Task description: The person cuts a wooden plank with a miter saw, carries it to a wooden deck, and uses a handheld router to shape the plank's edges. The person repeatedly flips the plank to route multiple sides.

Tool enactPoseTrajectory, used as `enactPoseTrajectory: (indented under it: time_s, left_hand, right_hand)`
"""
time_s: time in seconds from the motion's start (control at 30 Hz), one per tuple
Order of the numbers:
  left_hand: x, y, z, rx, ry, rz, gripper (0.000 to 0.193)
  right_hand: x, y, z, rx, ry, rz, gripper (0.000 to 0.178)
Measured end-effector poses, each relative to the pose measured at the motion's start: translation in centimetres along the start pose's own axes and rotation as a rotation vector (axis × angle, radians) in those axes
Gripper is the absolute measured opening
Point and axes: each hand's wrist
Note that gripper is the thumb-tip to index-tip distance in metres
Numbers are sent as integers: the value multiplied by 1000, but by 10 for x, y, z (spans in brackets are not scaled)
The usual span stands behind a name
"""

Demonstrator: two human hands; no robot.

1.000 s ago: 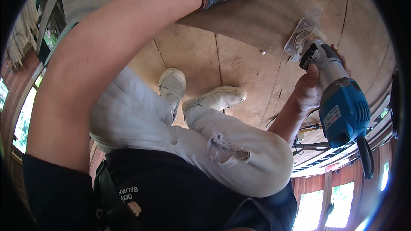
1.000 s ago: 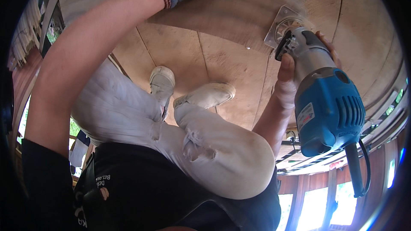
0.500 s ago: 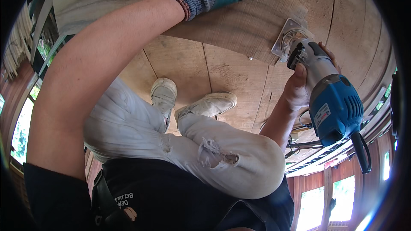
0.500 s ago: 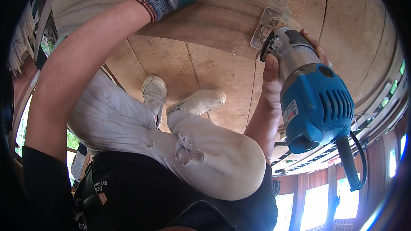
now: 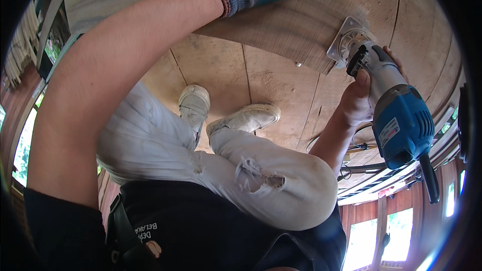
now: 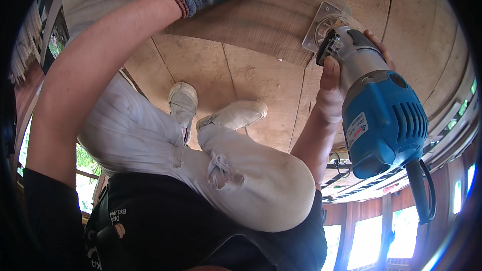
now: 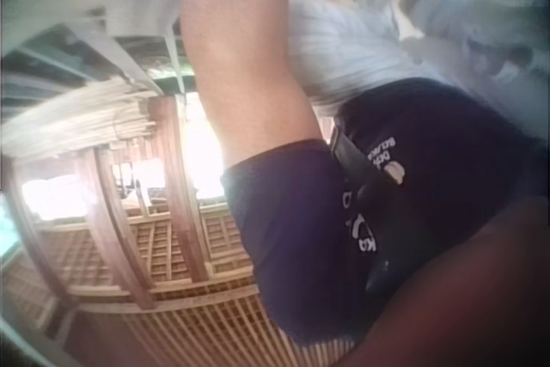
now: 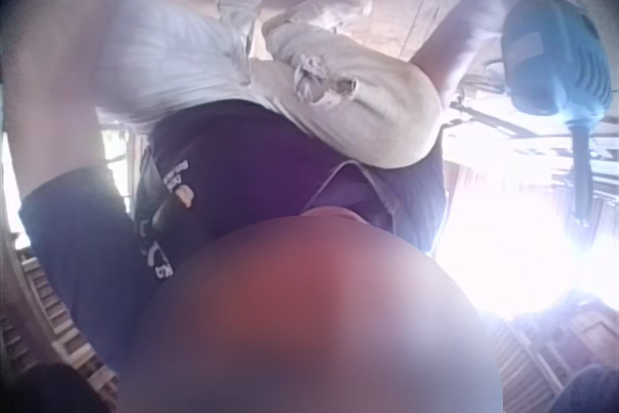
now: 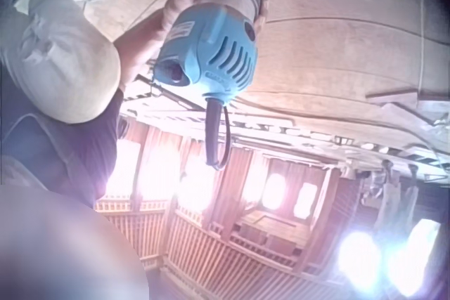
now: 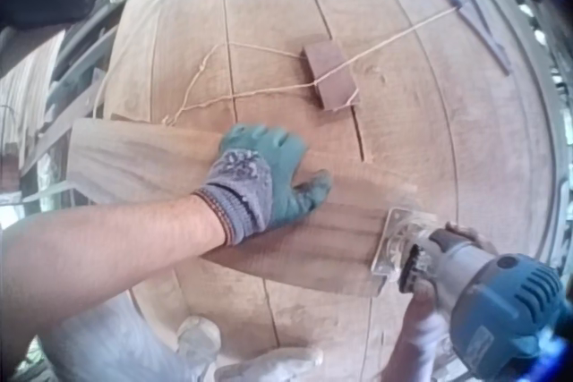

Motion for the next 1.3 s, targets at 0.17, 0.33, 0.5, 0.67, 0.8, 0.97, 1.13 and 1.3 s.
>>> enactPoseTrajectory:
  time_s: [0.17,0.33,0.5,0.67,0.8,0.97,1.13,1.3]
  left_hand:
    - [-1,1,-1,-27,-13,21,48]
    - [-3,5,0,21,-12,3,49]
    - [-4,5,1,19,-14,-19,49]
    - [-3,4,3,30,-8,-15,50]
    - [-2,2,3,41,-11,-6,52]
    - [-1,-3,4,44,-21,-1,55]
    - [-2,-1,0,74,-10,17,58]
    - [-5,8,-10,114,1,2,58]
  right_hand:
    - [-2,0,4,-7,36,3,77]
    - [-2,-3,5,-32,58,-6,74]
    - [-1,-4,7,-54,35,31,82]
    - [0,4,10,20,30,-86,77]
    - [-2,8,10,74,31,-208,76]
    - [-12,2,13,28,90,-148,74]
    - [-11,-1,12,-12,95,-111,72]
    - [3,1,10,1,91,-130,69]
Point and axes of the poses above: each hand's wrist, its own z-axis towards the middle knuckle, its own y-axis out of the back of the hand, x = y × z, and after that the axes turned 12 degrees about x, right-handed
